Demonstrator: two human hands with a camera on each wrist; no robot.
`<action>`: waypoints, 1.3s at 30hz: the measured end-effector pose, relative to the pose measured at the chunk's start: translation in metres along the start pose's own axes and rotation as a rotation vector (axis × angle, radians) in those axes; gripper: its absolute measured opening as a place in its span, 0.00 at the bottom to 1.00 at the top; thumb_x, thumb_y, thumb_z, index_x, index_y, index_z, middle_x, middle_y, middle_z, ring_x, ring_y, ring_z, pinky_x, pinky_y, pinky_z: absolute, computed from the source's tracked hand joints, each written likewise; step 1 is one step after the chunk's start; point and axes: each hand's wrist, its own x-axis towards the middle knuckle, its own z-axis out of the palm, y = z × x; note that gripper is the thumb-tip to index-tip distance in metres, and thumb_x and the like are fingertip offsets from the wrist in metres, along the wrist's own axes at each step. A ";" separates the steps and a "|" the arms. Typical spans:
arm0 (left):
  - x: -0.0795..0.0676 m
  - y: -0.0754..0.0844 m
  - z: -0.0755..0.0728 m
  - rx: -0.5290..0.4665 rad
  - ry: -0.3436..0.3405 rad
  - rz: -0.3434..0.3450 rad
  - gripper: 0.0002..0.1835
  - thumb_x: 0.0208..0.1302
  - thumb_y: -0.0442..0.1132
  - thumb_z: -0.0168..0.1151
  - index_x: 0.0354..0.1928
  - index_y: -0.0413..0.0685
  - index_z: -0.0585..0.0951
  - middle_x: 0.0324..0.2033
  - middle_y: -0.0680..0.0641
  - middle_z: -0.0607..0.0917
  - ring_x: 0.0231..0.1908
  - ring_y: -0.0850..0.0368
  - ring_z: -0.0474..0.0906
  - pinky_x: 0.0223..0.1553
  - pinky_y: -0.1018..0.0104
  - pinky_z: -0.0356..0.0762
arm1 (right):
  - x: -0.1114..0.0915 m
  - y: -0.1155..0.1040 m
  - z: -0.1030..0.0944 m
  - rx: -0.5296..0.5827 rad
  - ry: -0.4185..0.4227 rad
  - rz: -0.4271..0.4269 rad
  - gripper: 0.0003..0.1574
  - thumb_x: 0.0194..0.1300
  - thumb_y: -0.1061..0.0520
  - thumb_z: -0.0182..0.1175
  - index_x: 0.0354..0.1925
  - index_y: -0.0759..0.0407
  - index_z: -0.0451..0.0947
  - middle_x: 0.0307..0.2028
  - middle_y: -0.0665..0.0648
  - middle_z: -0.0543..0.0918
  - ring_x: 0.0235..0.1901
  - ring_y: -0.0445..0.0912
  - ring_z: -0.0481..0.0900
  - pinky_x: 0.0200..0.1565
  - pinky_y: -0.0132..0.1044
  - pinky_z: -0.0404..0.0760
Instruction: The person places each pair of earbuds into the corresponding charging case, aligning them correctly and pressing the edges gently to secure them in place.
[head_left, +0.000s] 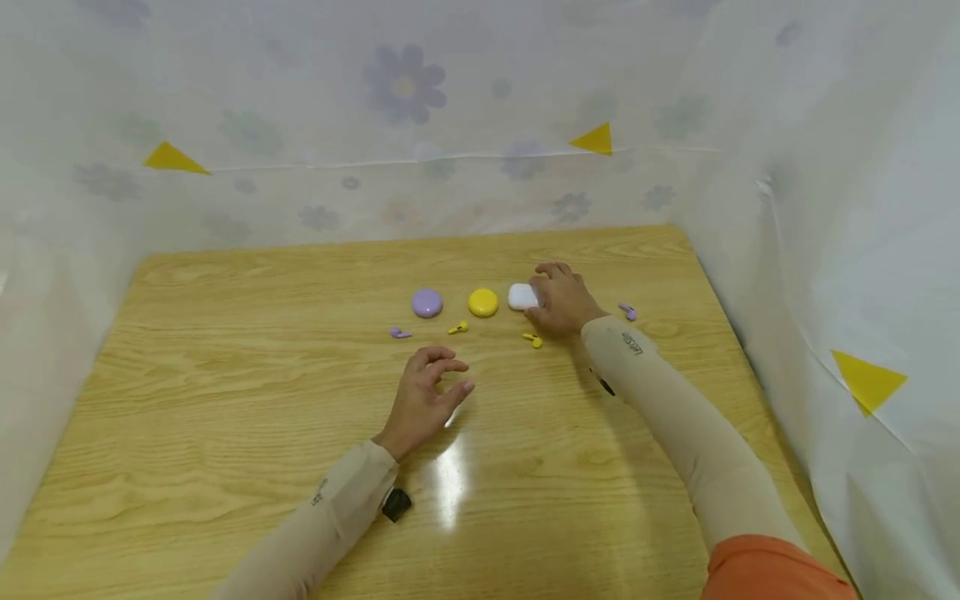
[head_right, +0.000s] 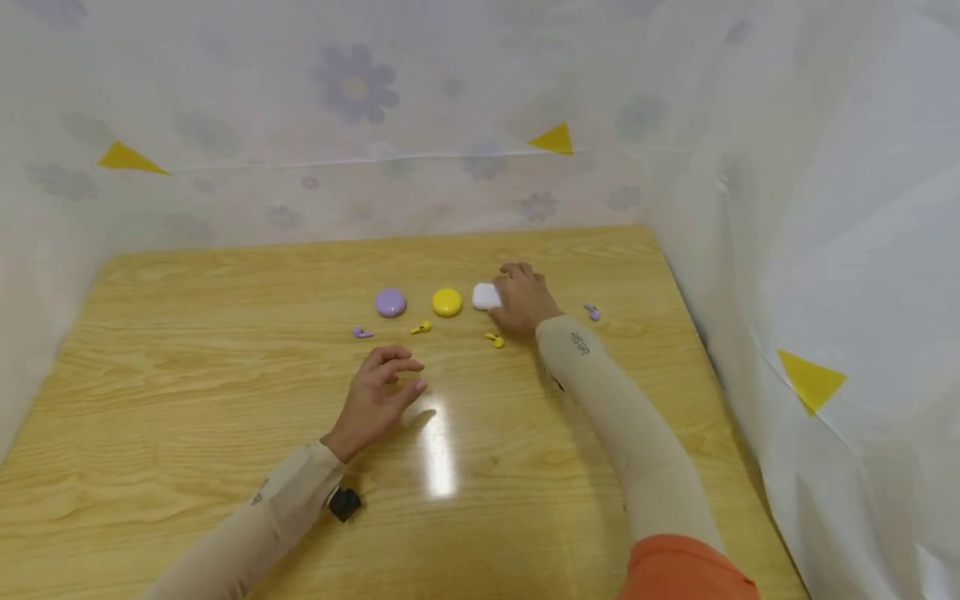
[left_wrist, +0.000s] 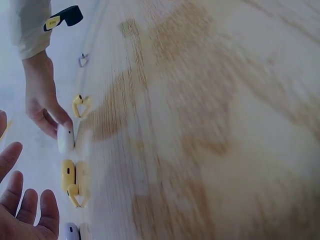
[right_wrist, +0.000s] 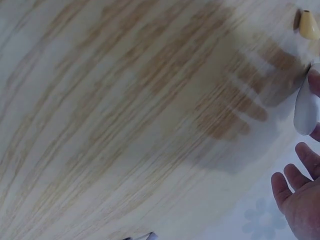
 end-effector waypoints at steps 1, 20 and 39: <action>0.000 0.000 0.000 0.005 0.003 0.003 0.13 0.58 0.38 0.68 0.42 0.40 0.83 0.50 0.40 0.76 0.53 0.48 0.71 0.45 0.58 0.76 | -0.001 0.000 0.000 0.000 -0.002 0.006 0.33 0.65 0.44 0.56 0.62 0.61 0.68 0.68 0.65 0.63 0.69 0.61 0.56 0.63 0.62 0.63; 0.001 -0.002 0.001 0.007 0.000 0.004 0.13 0.58 0.39 0.68 0.43 0.40 0.83 0.51 0.38 0.77 0.54 0.48 0.71 0.45 0.59 0.75 | -0.009 0.000 0.006 0.034 0.050 0.001 0.35 0.68 0.45 0.53 0.67 0.61 0.63 0.70 0.69 0.58 0.69 0.67 0.54 0.63 0.67 0.59; -0.002 -0.008 0.000 0.083 0.041 0.066 0.12 0.55 0.39 0.70 0.41 0.41 0.83 0.49 0.39 0.77 0.53 0.44 0.71 0.55 0.48 0.70 | 0.027 -0.052 0.009 0.022 0.032 -0.070 0.40 0.65 0.40 0.56 0.67 0.61 0.63 0.71 0.66 0.57 0.70 0.64 0.53 0.67 0.65 0.56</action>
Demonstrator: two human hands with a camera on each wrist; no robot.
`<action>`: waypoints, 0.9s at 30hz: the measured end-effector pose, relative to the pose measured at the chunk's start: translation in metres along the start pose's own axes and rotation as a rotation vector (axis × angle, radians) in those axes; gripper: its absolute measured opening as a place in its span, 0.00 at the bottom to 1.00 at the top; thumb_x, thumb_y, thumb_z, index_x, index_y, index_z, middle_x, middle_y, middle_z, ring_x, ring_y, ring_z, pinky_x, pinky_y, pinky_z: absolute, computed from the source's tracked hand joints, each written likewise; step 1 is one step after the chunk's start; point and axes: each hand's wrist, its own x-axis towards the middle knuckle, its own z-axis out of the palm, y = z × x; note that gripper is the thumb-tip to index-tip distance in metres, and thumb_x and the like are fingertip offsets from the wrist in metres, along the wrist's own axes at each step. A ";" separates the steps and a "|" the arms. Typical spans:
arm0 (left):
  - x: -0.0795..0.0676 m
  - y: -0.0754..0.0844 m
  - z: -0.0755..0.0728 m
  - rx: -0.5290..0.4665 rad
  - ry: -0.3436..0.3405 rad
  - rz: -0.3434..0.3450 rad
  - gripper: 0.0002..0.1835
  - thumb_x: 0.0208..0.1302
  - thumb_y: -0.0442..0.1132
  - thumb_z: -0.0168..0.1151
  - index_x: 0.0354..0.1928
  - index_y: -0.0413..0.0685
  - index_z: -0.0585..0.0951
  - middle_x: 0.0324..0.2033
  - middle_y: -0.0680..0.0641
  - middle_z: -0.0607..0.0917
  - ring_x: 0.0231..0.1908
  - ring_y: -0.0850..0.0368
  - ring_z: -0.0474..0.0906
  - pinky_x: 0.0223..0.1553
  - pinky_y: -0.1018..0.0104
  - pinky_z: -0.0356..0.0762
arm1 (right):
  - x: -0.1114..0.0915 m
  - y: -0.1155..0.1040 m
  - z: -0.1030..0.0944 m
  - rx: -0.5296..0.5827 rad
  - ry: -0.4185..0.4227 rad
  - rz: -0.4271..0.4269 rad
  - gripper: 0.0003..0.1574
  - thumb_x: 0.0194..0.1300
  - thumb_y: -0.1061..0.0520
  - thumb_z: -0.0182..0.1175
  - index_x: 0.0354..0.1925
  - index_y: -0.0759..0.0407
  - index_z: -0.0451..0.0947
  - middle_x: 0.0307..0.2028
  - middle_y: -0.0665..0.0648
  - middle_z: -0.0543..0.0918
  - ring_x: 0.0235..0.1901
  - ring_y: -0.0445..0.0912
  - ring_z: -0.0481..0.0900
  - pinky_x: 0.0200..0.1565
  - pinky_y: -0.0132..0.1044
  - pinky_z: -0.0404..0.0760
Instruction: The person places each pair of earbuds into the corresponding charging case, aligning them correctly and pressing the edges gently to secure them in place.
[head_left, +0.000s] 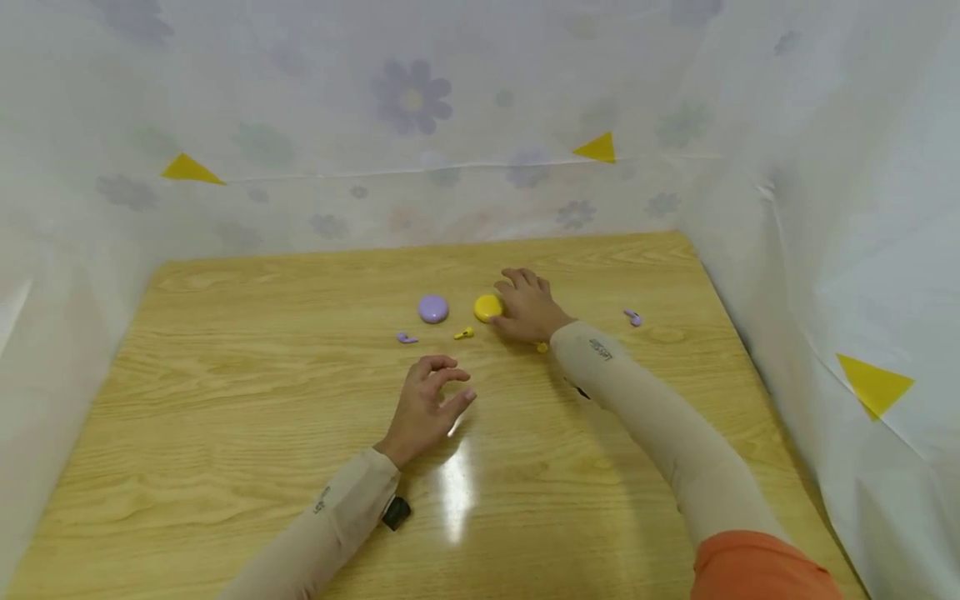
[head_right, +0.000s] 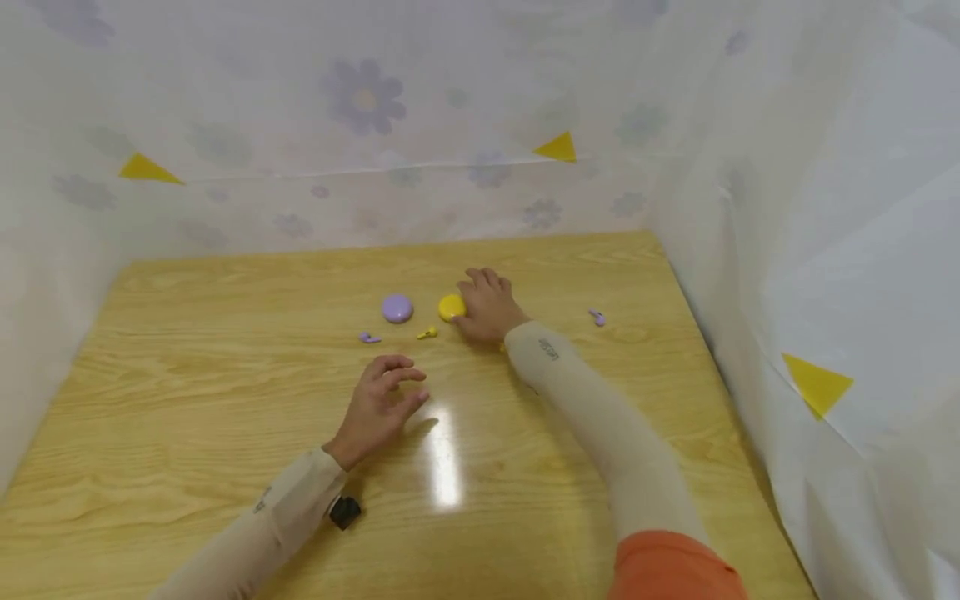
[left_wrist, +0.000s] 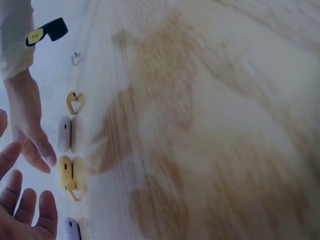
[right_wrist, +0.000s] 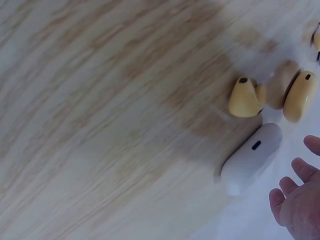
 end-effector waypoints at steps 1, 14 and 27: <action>0.000 0.000 0.000 -0.001 0.000 0.000 0.12 0.55 0.39 0.70 0.40 0.41 0.83 0.49 0.40 0.77 0.54 0.44 0.71 0.55 0.48 0.70 | 0.002 0.000 0.002 0.001 -0.008 0.008 0.41 0.65 0.39 0.56 0.67 0.61 0.63 0.71 0.66 0.57 0.70 0.64 0.53 0.67 0.65 0.55; -0.002 0.000 -0.004 0.003 -0.017 -0.016 0.13 0.55 0.39 0.70 0.40 0.40 0.83 0.49 0.39 0.77 0.54 0.44 0.71 0.57 0.47 0.69 | 0.013 -0.007 0.015 -0.063 -0.071 0.063 0.41 0.64 0.34 0.55 0.62 0.62 0.67 0.70 0.66 0.58 0.70 0.63 0.54 0.67 0.61 0.54; 0.000 -0.001 -0.004 0.033 -0.039 -0.028 0.13 0.56 0.40 0.69 0.41 0.41 0.83 0.50 0.40 0.77 0.54 0.44 0.70 0.54 0.49 0.71 | 0.008 -0.011 0.010 -0.057 -0.060 0.079 0.34 0.65 0.38 0.55 0.56 0.61 0.73 0.69 0.64 0.61 0.69 0.62 0.55 0.66 0.61 0.53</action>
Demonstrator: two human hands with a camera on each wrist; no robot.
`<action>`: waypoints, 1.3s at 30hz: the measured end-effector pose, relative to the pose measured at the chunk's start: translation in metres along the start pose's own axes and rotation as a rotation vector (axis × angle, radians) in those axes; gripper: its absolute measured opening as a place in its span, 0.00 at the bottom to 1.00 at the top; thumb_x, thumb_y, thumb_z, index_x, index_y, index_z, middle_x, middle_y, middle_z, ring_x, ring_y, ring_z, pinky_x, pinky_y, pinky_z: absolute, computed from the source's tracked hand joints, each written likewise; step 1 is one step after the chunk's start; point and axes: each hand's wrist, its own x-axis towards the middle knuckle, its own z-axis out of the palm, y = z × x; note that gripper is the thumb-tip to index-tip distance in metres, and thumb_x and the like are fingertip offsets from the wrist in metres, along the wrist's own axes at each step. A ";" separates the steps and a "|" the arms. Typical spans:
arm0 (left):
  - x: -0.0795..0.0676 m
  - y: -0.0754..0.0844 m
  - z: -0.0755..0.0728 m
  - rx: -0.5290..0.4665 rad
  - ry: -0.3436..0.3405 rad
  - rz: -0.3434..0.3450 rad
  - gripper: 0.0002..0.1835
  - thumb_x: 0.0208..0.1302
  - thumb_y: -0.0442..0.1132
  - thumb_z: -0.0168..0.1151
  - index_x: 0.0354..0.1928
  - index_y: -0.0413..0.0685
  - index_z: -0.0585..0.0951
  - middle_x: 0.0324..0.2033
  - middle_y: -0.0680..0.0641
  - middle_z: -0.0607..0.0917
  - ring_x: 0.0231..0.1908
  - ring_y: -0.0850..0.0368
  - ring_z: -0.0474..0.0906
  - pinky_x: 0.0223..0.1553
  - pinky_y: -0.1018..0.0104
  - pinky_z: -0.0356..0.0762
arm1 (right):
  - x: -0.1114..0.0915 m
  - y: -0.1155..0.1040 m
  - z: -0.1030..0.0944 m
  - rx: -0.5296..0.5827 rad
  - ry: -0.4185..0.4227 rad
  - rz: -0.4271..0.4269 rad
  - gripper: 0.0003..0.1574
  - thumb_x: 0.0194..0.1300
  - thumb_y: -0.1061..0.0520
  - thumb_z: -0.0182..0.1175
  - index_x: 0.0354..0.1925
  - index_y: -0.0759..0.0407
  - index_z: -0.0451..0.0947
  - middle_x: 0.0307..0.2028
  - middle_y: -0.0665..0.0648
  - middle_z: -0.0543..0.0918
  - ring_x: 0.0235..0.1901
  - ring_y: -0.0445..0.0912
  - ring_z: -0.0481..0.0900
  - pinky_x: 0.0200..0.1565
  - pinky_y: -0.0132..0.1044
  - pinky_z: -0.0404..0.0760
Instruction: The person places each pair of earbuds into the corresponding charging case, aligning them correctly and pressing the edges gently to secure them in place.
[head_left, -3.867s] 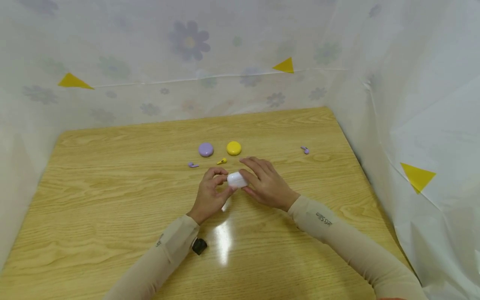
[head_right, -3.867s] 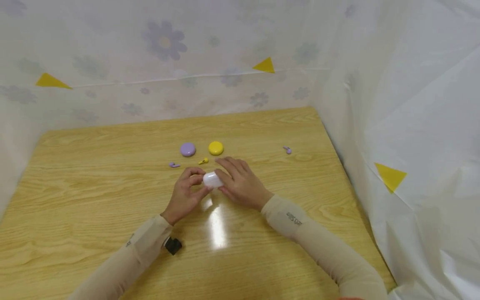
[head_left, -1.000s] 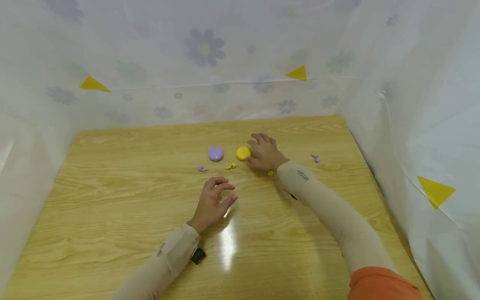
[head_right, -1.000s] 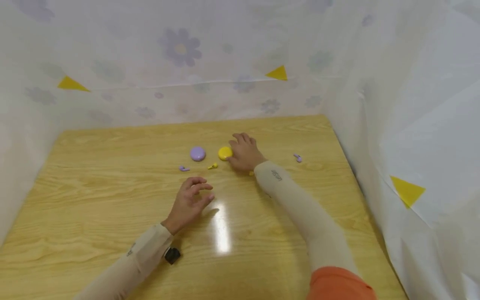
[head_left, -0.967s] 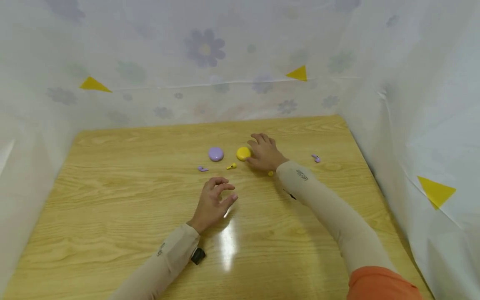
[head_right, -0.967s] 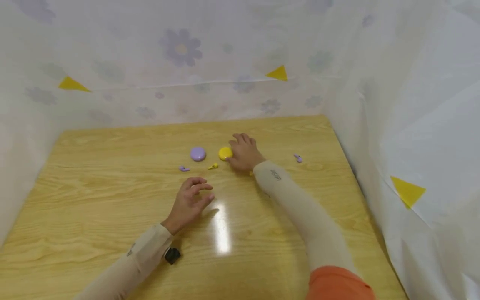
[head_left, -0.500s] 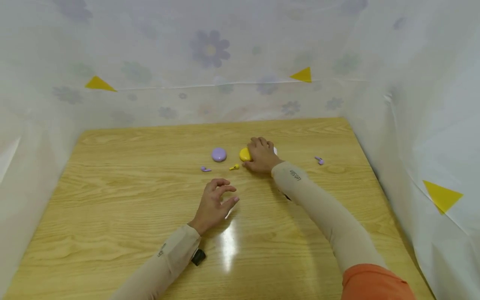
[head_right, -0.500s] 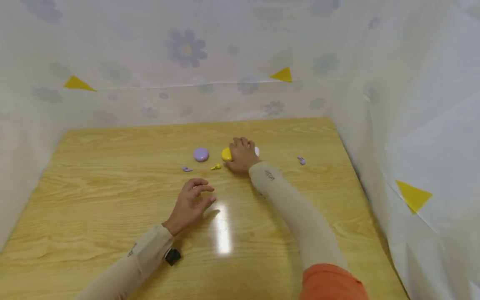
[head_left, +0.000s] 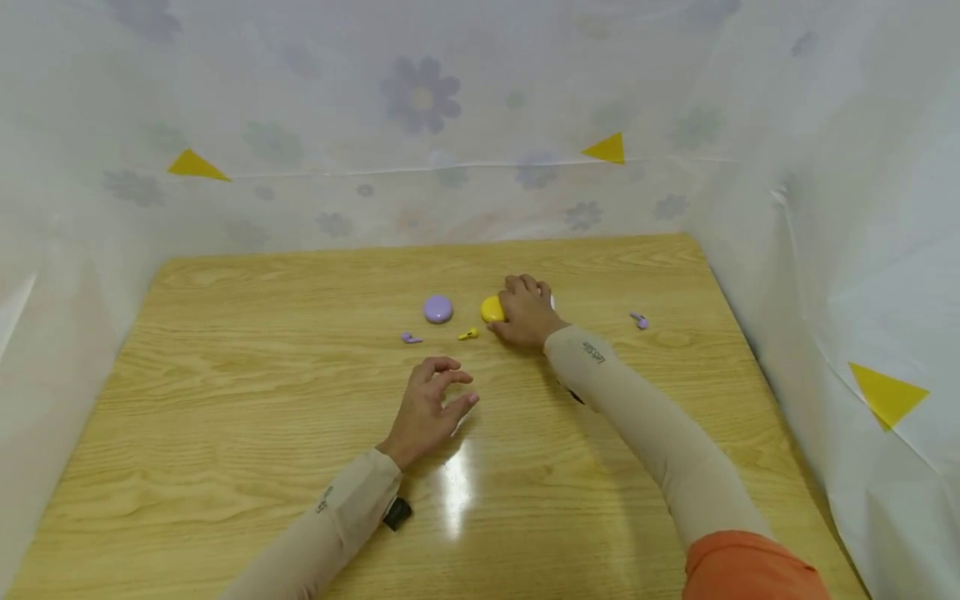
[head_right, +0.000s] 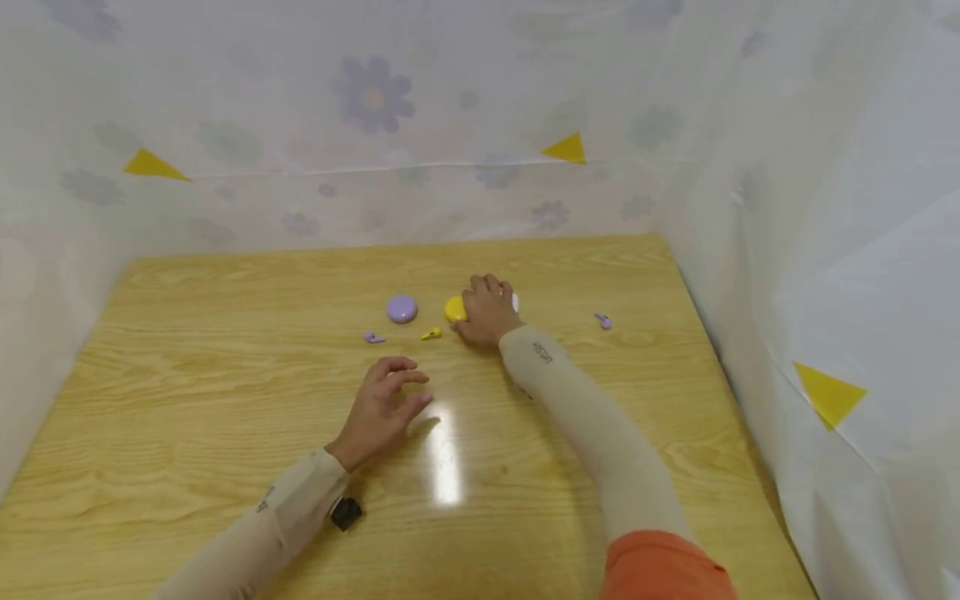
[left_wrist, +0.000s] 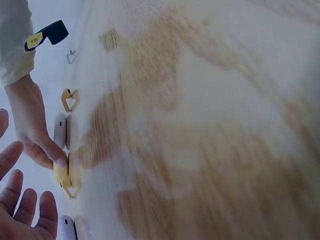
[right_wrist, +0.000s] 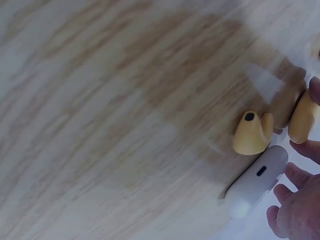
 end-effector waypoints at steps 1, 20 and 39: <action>0.000 0.000 0.000 0.002 -0.001 0.002 0.13 0.56 0.40 0.69 0.41 0.41 0.83 0.50 0.40 0.77 0.54 0.44 0.70 0.54 0.49 0.71 | -0.001 0.001 0.000 -0.001 0.004 -0.002 0.34 0.65 0.38 0.56 0.56 0.61 0.73 0.69 0.64 0.61 0.69 0.62 0.55 0.66 0.61 0.53; 0.001 -0.001 0.002 0.034 0.013 0.024 0.13 0.56 0.42 0.69 0.41 0.43 0.83 0.49 0.43 0.78 0.53 0.47 0.71 0.50 0.53 0.73 | -0.038 0.010 0.007 0.076 0.254 -0.116 0.32 0.59 0.42 0.65 0.54 0.60 0.73 0.65 0.64 0.65 0.68 0.60 0.58 0.65 0.61 0.54; 0.007 0.005 0.004 0.017 0.003 0.005 0.16 0.58 0.42 0.68 0.44 0.40 0.83 0.50 0.41 0.77 0.54 0.45 0.71 0.56 0.49 0.70 | -0.079 -0.009 0.016 0.006 0.587 -0.342 0.34 0.48 0.47 0.74 0.49 0.62 0.73 0.60 0.65 0.71 0.65 0.61 0.64 0.60 0.58 0.63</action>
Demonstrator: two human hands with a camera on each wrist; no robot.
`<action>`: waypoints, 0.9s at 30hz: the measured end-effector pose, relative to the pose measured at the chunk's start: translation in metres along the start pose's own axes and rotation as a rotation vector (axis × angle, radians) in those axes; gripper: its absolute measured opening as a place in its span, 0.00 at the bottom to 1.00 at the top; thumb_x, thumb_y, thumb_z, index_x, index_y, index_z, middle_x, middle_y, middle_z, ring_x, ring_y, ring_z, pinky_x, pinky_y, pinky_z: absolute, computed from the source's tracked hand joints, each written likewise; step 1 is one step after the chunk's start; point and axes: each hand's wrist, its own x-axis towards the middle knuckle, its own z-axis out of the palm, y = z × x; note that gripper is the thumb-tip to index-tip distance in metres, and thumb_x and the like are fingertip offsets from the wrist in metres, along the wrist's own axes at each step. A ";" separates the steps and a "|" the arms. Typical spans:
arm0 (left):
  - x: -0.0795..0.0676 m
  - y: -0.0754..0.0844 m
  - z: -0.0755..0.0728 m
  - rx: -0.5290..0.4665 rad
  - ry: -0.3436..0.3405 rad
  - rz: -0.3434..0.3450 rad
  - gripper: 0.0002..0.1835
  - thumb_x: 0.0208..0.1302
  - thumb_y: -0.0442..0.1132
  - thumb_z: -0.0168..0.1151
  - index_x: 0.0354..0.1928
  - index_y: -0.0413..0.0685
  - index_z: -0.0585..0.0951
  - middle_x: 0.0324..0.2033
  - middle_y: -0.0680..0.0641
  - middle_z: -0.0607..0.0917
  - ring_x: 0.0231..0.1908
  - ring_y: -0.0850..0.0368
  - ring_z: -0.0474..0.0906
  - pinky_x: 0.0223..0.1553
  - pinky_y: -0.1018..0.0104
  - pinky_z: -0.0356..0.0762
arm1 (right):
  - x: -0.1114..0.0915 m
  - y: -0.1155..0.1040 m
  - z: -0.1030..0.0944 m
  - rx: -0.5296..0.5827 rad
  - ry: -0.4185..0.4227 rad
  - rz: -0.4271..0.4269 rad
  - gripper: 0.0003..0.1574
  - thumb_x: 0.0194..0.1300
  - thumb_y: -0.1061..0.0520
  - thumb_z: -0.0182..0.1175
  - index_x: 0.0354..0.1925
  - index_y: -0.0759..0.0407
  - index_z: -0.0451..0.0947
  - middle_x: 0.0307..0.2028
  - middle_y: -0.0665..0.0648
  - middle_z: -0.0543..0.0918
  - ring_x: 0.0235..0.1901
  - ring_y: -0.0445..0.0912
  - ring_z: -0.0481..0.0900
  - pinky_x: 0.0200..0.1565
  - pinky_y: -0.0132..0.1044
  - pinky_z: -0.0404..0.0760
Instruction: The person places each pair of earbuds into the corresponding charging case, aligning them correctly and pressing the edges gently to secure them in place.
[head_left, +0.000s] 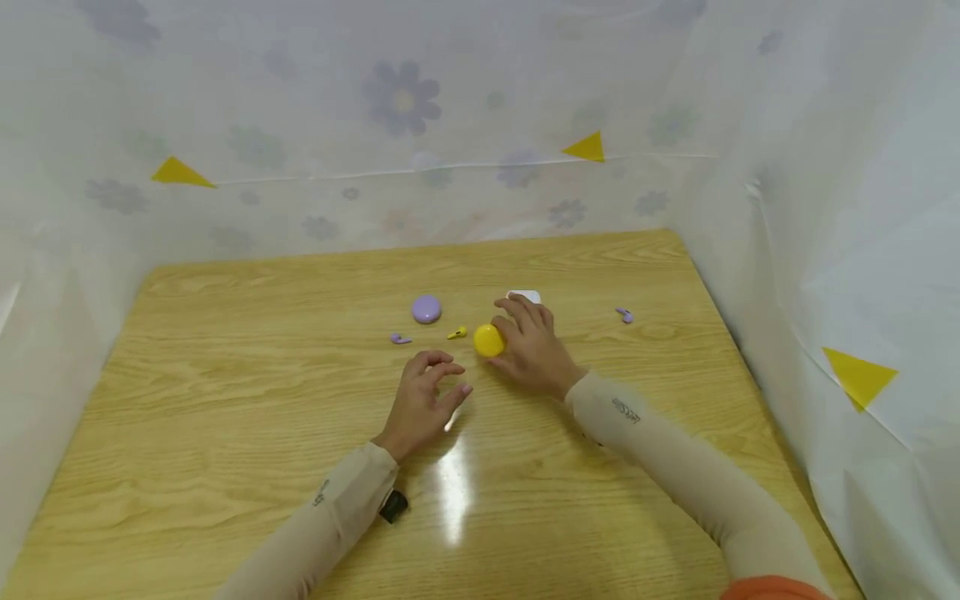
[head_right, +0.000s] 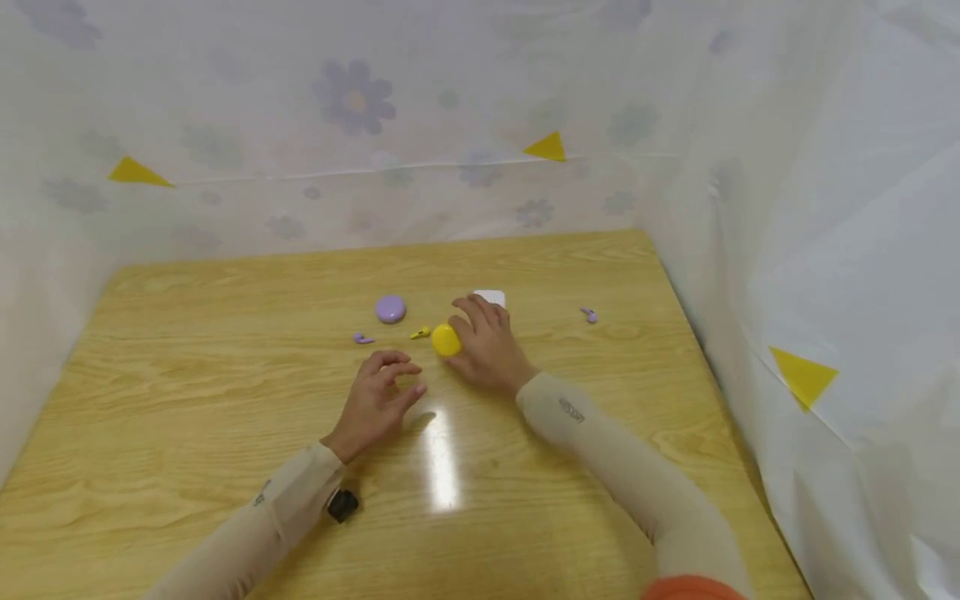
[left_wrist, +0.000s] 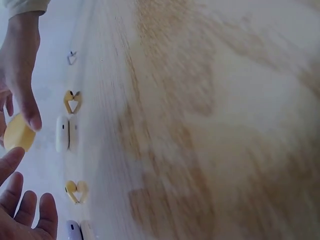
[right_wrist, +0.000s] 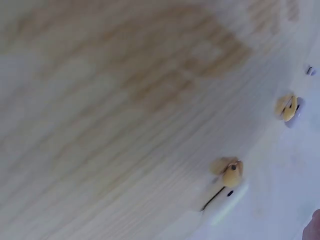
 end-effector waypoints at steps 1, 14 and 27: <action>0.000 0.000 0.000 0.000 0.003 0.000 0.16 0.58 0.42 0.68 0.44 0.39 0.83 0.50 0.41 0.77 0.54 0.45 0.71 0.57 0.50 0.70 | -0.001 -0.002 0.000 0.000 0.019 -0.017 0.34 0.48 0.47 0.74 0.48 0.62 0.73 0.60 0.65 0.71 0.64 0.61 0.64 0.60 0.58 0.63; 0.004 0.004 0.000 -0.023 0.031 0.038 0.18 0.56 0.41 0.69 0.46 0.39 0.82 0.49 0.42 0.77 0.53 0.46 0.71 0.52 0.52 0.73 | -0.012 -0.029 -0.010 -0.040 0.142 -0.164 0.34 0.45 0.46 0.75 0.46 0.61 0.73 0.56 0.65 0.73 0.61 0.63 0.68 0.58 0.55 0.65; 0.004 0.007 0.002 -0.064 0.033 0.085 0.15 0.54 0.38 0.71 0.42 0.38 0.82 0.48 0.42 0.78 0.52 0.47 0.73 0.43 0.57 0.80 | -0.022 -0.038 -0.012 -0.053 0.165 -0.183 0.33 0.47 0.46 0.73 0.45 0.61 0.73 0.55 0.65 0.74 0.62 0.62 0.68 0.56 0.53 0.67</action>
